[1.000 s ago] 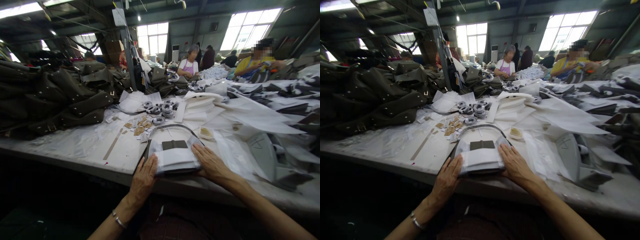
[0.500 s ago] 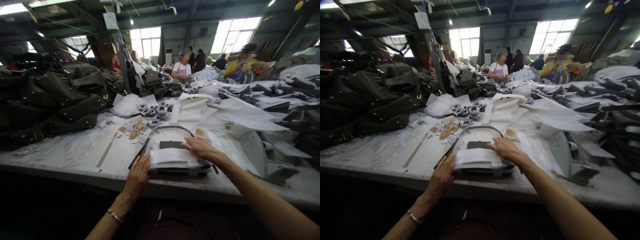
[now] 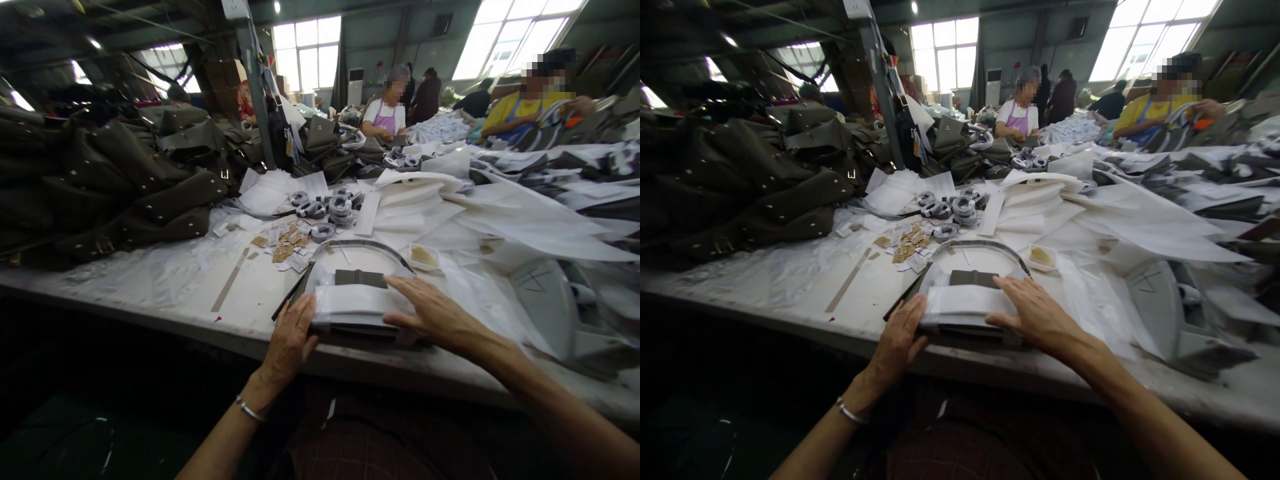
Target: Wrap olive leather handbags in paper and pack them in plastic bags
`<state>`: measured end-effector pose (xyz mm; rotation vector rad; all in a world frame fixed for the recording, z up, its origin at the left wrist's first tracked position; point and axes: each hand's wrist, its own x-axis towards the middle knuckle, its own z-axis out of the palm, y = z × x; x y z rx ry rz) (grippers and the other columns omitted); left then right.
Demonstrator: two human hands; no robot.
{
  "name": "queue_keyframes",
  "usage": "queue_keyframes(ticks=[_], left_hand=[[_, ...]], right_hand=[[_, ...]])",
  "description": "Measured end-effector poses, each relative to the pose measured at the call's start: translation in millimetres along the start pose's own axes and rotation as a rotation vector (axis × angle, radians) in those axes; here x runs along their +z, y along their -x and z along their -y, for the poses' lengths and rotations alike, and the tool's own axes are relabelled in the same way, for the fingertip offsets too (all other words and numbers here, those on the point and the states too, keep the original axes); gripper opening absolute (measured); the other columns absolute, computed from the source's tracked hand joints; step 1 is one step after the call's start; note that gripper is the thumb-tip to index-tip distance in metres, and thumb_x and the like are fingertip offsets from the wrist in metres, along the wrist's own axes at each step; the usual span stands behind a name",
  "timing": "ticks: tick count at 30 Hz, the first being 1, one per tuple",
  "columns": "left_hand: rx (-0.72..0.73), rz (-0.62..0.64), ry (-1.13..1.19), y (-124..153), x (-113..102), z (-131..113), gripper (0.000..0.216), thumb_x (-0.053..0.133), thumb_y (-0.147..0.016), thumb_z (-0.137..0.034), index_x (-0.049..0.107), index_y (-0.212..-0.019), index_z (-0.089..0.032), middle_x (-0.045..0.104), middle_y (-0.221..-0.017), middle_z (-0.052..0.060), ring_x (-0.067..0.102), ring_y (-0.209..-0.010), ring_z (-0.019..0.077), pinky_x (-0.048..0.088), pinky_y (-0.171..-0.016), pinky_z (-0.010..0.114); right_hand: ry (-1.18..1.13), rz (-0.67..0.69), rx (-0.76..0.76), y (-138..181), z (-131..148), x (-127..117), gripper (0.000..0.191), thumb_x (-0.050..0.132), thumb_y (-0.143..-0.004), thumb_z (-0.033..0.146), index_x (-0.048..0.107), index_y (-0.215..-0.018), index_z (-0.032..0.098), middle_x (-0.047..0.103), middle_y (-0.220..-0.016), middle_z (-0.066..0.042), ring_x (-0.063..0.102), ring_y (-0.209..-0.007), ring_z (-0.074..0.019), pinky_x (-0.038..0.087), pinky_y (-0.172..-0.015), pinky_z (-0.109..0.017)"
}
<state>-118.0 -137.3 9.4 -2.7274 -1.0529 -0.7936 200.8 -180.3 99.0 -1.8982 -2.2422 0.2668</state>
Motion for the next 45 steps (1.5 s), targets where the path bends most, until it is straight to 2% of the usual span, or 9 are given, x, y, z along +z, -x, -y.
queue_keyframes(ticks=[4,8,13,17,29,34,37,41,45], left_hand=[[0.013,0.015,-0.045,-13,-16,-9,0.083,0.063,-0.090,-0.036,0.014,-0.154,-0.013,0.050,-0.144,0.021,0.043,-0.137,0.0329,0.030,-0.114,0.057],[0.078,0.071,-0.023,-46,-28,-34,0.084,0.062,-0.086,-0.058,0.030,-0.148,-0.012,0.049,-0.145,0.020,0.039,-0.140,0.0337,0.022,-0.117,0.057],[0.097,0.218,0.043,-97,-17,-61,0.083,0.051,-0.085,-0.070,0.042,-0.141,-0.009,0.051,-0.143,0.019,0.043,-0.137,0.0313,0.024,-0.117,0.053],[0.084,0.307,0.107,-114,-3,-64,0.090,0.053,-0.080,-0.076,0.045,-0.139,-0.009,0.056,-0.137,0.018,0.052,-0.126,0.0302,0.035,-0.110,0.047],[0.095,0.288,0.139,-110,4,-60,0.077,0.060,-0.079,-0.070,0.048,-0.132,-0.016,0.058,-0.124,0.011,0.055,-0.112,0.0264,0.044,-0.095,0.039],[0.111,0.292,0.110,-110,5,-62,0.070,0.057,-0.083,-0.069,0.050,-0.129,-0.017,0.059,-0.118,0.010,0.055,-0.109,0.0246,0.044,-0.094,0.038],[0.128,0.287,0.099,-109,5,-65,0.074,0.055,-0.083,-0.071,0.047,-0.133,-0.017,0.059,-0.122,0.011,0.056,-0.112,0.0249,0.044,-0.097,0.038],[0.168,0.253,0.048,-100,-1,-58,0.088,0.059,-0.081,-0.069,0.036,-0.143,-0.012,0.050,-0.142,0.017,0.046,-0.132,0.0281,0.033,-0.111,0.043],[0.080,0.267,-0.041,-77,-10,-27,0.111,0.066,-0.071,-0.074,0.024,-0.150,-0.007,0.036,-0.154,0.022,0.029,-0.145,0.0322,0.021,-0.119,0.051]], right_hand=[[0.032,-0.023,0.004,20,9,6,0.087,0.069,-0.077,0.059,0.041,-0.148,0.016,0.056,-0.139,-0.019,0.054,-0.126,-0.0363,0.041,-0.107,-0.049],[0.061,-0.107,-0.027,16,2,17,0.094,0.076,-0.071,0.055,0.040,-0.148,0.015,0.060,-0.132,-0.021,0.057,-0.120,-0.0378,0.044,-0.101,-0.052],[0.001,-0.075,-0.036,8,-12,19,0.105,0.079,-0.064,0.060,0.037,-0.149,0.013,0.054,-0.139,-0.023,0.054,-0.124,-0.0391,0.044,-0.102,-0.053],[-0.029,-0.103,0.018,7,-21,20,0.105,0.079,-0.064,0.060,0.038,-0.149,0.014,0.058,-0.135,-0.022,0.055,-0.123,-0.0402,0.044,-0.102,-0.054],[0.015,-0.129,0.029,3,-25,26,0.099,0.080,-0.061,0.063,0.047,-0.140,0.016,0.064,-0.120,-0.018,0.061,-0.108,-0.0363,0.047,-0.094,-0.050],[0.087,-0.125,-0.007,6,-29,29,0.081,0.075,-0.068,0.063,0.054,-0.131,0.017,0.067,-0.115,-0.015,0.062,-0.106,-0.0343,0.049,-0.092,-0.049],[0.201,-0.213,-0.096,12,-26,29,0.078,0.070,-0.074,0.063,0.050,-0.135,0.018,0.063,-0.127,-0.016,0.059,-0.113,-0.0361,0.045,-0.097,-0.053],[0.379,-0.341,-0.225,23,-13,35,0.070,0.064,-0.083,0.048,0.041,-0.143,0.019,0.049,-0.146,-0.016,0.042,-0.136,-0.0378,0.028,-0.112,-0.060],[0.441,-0.316,-0.249,31,-2,48,0.063,0.057,-0.084,0.025,0.039,-0.144,0.017,0.049,-0.147,-0.015,0.044,-0.136,-0.0323,0.029,-0.115,-0.055]])
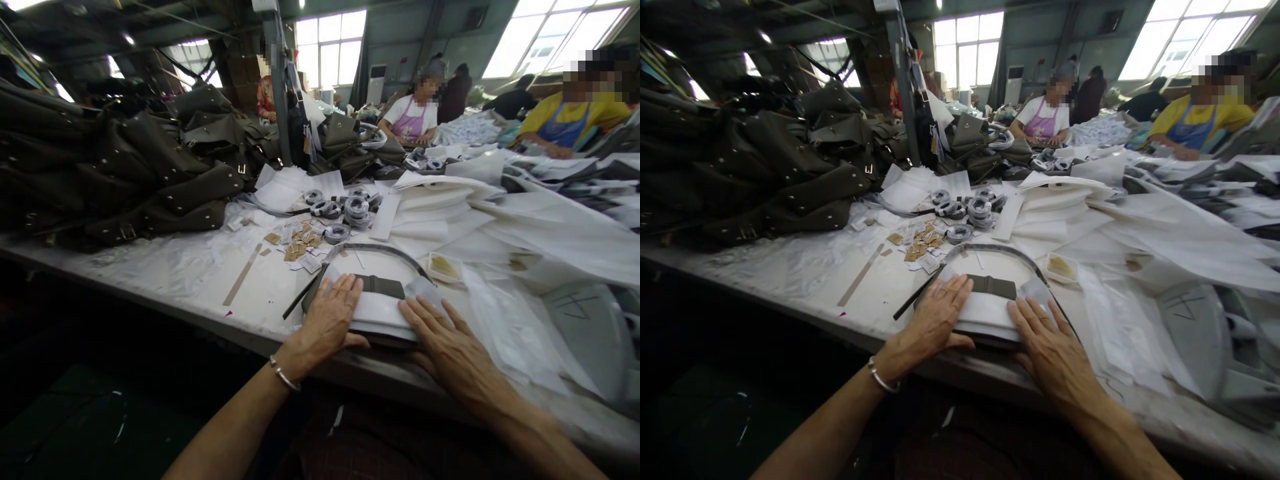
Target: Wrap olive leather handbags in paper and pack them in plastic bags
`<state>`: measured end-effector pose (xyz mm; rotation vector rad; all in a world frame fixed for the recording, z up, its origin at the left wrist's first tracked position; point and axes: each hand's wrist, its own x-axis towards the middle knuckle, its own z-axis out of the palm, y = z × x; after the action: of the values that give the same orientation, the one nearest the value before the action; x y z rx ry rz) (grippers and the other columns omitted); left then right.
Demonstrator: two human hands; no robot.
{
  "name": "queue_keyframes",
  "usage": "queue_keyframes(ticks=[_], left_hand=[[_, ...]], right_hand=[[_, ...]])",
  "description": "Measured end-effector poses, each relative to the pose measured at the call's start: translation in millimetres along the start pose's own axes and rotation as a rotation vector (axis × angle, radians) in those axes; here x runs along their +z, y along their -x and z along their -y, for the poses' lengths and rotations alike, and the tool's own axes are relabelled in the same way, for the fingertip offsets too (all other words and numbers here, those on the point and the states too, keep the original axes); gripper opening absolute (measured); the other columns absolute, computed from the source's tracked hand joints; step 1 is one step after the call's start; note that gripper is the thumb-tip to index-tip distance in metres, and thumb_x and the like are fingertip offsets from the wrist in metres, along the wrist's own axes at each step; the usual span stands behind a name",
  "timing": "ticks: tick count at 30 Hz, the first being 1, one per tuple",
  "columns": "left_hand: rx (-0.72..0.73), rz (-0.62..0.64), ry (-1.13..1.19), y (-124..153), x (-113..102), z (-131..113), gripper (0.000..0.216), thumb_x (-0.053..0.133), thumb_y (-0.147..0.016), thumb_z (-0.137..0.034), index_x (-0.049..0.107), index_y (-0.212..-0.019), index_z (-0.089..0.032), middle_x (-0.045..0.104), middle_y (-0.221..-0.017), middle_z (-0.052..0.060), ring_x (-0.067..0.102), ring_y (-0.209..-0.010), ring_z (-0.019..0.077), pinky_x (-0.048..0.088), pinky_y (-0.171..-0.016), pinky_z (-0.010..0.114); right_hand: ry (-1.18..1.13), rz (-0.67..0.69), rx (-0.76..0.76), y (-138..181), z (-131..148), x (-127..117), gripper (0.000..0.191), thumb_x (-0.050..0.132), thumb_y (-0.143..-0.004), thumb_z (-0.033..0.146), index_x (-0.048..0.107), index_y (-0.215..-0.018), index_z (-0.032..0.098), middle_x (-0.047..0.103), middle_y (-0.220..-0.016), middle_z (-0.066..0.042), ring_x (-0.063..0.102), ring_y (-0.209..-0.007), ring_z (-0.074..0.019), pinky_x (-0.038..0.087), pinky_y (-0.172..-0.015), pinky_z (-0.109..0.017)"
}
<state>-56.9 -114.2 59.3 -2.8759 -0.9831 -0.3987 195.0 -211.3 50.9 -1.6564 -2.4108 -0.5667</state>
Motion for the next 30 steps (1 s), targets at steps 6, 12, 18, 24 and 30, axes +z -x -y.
queue_keyframes(ticks=[6,12,18,24,30], left_hand=[[-0.106,0.083,0.069,33,12,34,0.111,0.073,-0.069,-0.068,0.024,-0.151,-0.011,0.035,-0.154,0.021,0.030,-0.146,0.0305,0.028,-0.117,0.049],[-0.121,0.011,0.119,43,14,32,0.103,0.078,-0.074,-0.048,0.020,-0.152,-0.015,0.036,-0.153,0.023,0.030,-0.146,0.0292,0.031,-0.116,0.051],[-0.134,-0.042,0.062,66,9,28,0.101,0.079,-0.075,-0.035,0.017,-0.152,-0.014,0.040,-0.151,0.023,0.034,-0.144,0.0297,0.036,-0.114,0.051],[-0.086,-0.113,-0.063,88,-2,30,0.079,0.064,-0.089,-0.030,0.019,-0.152,-0.013,0.048,-0.147,0.019,0.045,-0.138,0.0264,0.042,-0.110,0.047],[0.043,-0.363,-0.015,77,-6,26,0.068,0.053,-0.096,-0.036,0.023,-0.154,-0.018,0.047,-0.148,0.017,0.044,-0.138,0.0302,0.039,-0.112,0.050]], right_hand=[[-0.034,0.035,0.018,2,2,6,0.067,0.058,-0.081,0.017,0.038,-0.145,0.014,0.050,-0.146,-0.018,0.047,-0.134,-0.0304,0.034,-0.114,-0.051],[-0.111,0.026,0.055,1,-5,9,0.068,0.062,-0.081,0.020,0.039,-0.145,0.016,0.051,-0.145,-0.018,0.049,-0.133,-0.0309,0.041,-0.109,-0.050],[-0.224,0.016,0.109,5,-7,7,0.063,0.065,-0.083,0.028,0.046,-0.142,0.017,0.052,-0.145,-0.017,0.049,-0.133,-0.0322,0.042,-0.108,-0.053],[-0.324,-0.155,0.240,42,-36,-21,0.051,0.057,-0.092,0.043,0.054,-0.138,0.020,0.060,-0.137,-0.011,0.056,-0.126,-0.0293,0.037,-0.113,-0.052],[-0.320,-0.249,0.913,137,-67,-71,0.033,0.052,-0.091,0.045,0.074,-0.102,0.023,0.076,-0.105,-0.005,0.070,-0.100,-0.0272,0.053,-0.091,-0.040]])
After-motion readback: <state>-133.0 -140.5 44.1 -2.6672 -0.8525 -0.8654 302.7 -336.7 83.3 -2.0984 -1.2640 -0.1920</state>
